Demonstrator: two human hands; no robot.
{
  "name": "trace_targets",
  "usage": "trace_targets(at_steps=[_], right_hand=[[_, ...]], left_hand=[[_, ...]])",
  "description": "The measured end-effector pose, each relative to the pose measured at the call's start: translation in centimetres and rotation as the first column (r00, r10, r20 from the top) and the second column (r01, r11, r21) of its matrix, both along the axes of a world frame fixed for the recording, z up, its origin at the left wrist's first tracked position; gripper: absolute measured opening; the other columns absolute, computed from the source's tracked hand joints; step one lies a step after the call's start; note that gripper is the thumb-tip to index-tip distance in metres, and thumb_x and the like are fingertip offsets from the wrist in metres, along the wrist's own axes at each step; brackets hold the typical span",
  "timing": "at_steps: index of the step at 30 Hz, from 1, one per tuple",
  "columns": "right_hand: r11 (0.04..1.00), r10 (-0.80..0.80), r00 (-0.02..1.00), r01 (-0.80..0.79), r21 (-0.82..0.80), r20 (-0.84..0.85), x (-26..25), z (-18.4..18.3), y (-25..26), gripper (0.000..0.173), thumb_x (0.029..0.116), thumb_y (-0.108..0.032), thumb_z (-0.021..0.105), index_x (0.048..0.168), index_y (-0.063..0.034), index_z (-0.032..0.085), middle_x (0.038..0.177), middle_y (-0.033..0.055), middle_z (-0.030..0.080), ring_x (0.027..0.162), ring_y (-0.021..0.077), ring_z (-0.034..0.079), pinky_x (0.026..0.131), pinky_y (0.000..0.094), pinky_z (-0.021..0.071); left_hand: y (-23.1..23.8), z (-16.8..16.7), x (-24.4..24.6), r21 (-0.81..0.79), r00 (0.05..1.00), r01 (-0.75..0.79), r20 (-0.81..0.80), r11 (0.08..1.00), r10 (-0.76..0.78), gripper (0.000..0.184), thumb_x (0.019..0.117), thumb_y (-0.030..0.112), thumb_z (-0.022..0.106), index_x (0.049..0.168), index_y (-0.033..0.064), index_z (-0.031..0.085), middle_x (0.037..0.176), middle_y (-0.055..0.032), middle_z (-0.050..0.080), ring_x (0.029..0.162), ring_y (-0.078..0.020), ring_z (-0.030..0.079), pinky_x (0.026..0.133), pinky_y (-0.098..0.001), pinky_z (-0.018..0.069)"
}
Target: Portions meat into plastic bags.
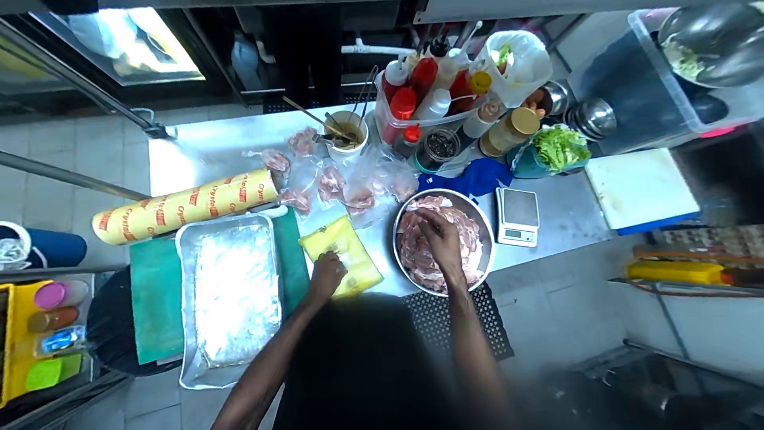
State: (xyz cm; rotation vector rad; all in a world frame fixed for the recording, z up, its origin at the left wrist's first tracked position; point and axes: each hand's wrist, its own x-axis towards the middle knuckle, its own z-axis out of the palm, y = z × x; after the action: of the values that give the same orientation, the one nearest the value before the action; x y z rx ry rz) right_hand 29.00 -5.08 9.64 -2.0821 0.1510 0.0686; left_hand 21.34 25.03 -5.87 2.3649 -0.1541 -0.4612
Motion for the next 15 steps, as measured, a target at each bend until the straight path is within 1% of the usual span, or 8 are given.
trace_targets(at_steps=[2, 4, 5, 7, 9, 11, 12, 15], right_hand=[[0.999, -0.011, 1.0, 0.012, 0.033, -0.023, -1.6, -0.4, 0.5, 0.029, 0.1036, -0.019, 0.061, 0.129, -0.0107, 0.07, 0.122, 0.0053, 0.073, 0.104, 0.0154, 0.071, 0.094, 0.0402, 0.0587], [0.996, -0.009, 1.0, 0.01, 0.087, -0.013, -2.9, -1.0, 1.1, 0.027, 0.1028, -0.017, 0.061, 0.127, -0.0084, 0.07, 0.117, 0.0065, 0.074, 0.102, 0.0148, 0.072, 0.093, 0.0383, 0.0593], [0.993, -0.002, 1.0, 0.003, 0.122, -0.009, -3.5, -1.4, 1.6, 0.026, 0.1026, -0.017, 0.062, 0.126, -0.008, 0.071, 0.114, 0.0065, 0.075, 0.1, 0.0146, 0.072, 0.091, 0.0379, 0.0599], [0.975, 0.048, 0.998, -0.039, 0.219, -0.033, -4.4, -2.2, 3.1, 0.027, 0.1027, -0.018, 0.062, 0.126, -0.0058, 0.07, 0.114, 0.0078, 0.075, 0.098, 0.0152, 0.071, 0.089, 0.0367, 0.0599], [0.936, 0.158, 0.98, -0.11, 0.334, -0.121, -4.7, -2.4, 5.2, 0.039, 0.1035, -0.025, 0.061, 0.135, -0.0031, 0.063, 0.125, 0.011, 0.071, 0.107, 0.0176, 0.07, 0.094, 0.0375, 0.0581], [0.862, 0.292, 0.921, -0.136, 0.489, -0.259, -4.8, -1.2, 7.6, 0.057, 0.1042, -0.036, 0.058, 0.15, -0.0034, 0.047, 0.14, 0.0135, 0.062, 0.118, 0.0197, 0.066, 0.1, 0.0394, 0.0568], [0.815, 0.327, 0.898, -0.11, 0.57, -0.293, -4.9, -0.2, 8.7, 0.058, 0.1053, -0.037, 0.057, 0.152, -0.0041, 0.045, 0.138, 0.0129, 0.063, 0.119, 0.0187, 0.066, 0.101, 0.0393, 0.0565], [0.738, 0.218, 0.932, 0.038, 0.673, -0.291, -4.9, 1.3, 11.2, 0.036, 0.1053, -0.026, 0.059, 0.128, 0.0021, 0.063, 0.112, 0.0138, 0.072, 0.102, 0.0194, 0.071, 0.093, 0.039, 0.0602]], left_hand=[[0.6, 0.9, -0.2, -0.222, 0.984, -0.148, 0.065, 0.964, 0.167, 0.017, 0.0929, 0.023, 0.072, 0.096, 0.0075, 0.078, 0.113, -0.0142, 0.068, 0.113, -0.0278, 0.061, 0.099, -0.0438, 0.0511], [1.2, 3.4, 0.0, -0.486, 0.927, -0.276, 0.091, 0.829, 0.363, 0.015, 0.0936, 0.017, 0.071, 0.097, 0.0031, 0.075, 0.11, -0.0134, 0.068, 0.103, -0.021, 0.066, 0.089, -0.0366, 0.0578], [1.3, 5.1, 0.2, -0.637, 0.891, -0.331, 0.033, 0.696, 0.453, 0.012, 0.0946, 0.011, 0.069, 0.099, -0.0002, 0.071, 0.108, -0.0123, 0.068, 0.099, -0.0193, 0.067, 0.085, -0.035, 0.0589], [1.5, 8.3, 0.7, -0.841, 0.824, -0.426, -0.209, 0.333, 0.528, 0.009, 0.0998, 0.003, 0.06, 0.106, -0.0012, 0.064, 0.102, -0.0082, 0.068, 0.092, -0.0162, 0.067, 0.082, -0.0344, 0.0593], [1.6, 10.4, 1.0, -0.892, 0.806, -0.451, -0.397, 0.022, 0.438, 0.011, 0.1049, 0.006, 0.051, 0.109, 0.0047, 0.06, 0.099, -0.0055, 0.069, 0.09, -0.0143, 0.068, 0.084, -0.0345, 0.0602], [1.0, 11.2, 1.1, -0.882, 0.809, -0.46, -0.465, -0.107, 0.358, 0.014, 0.1066, 0.007, 0.047, 0.111, 0.0062, 0.061, 0.102, -0.0062, 0.069, 0.094, -0.0153, 0.069, 0.088, -0.036, 0.0598], [0.6, 11.4, 1.1, -0.873, 0.809, -0.467, -0.485, -0.139, 0.333, 0.015, 0.1068, 0.007, 0.047, 0.112, 0.0058, 0.061, 0.103, -0.0075, 0.07, 0.095, -0.0169, 0.07, 0.088, -0.0376, 0.0599], [0.1, 11.7, 0.7, -0.821, 0.79, -0.508, -0.565, -0.261, 0.239, 0.02, 0.1088, 0.009, 0.04, 0.114, 0.0052, 0.06, 0.105, -0.0111, 0.071, 0.097, -0.0217, 0.072, 0.089, -0.0406, 0.0605]])
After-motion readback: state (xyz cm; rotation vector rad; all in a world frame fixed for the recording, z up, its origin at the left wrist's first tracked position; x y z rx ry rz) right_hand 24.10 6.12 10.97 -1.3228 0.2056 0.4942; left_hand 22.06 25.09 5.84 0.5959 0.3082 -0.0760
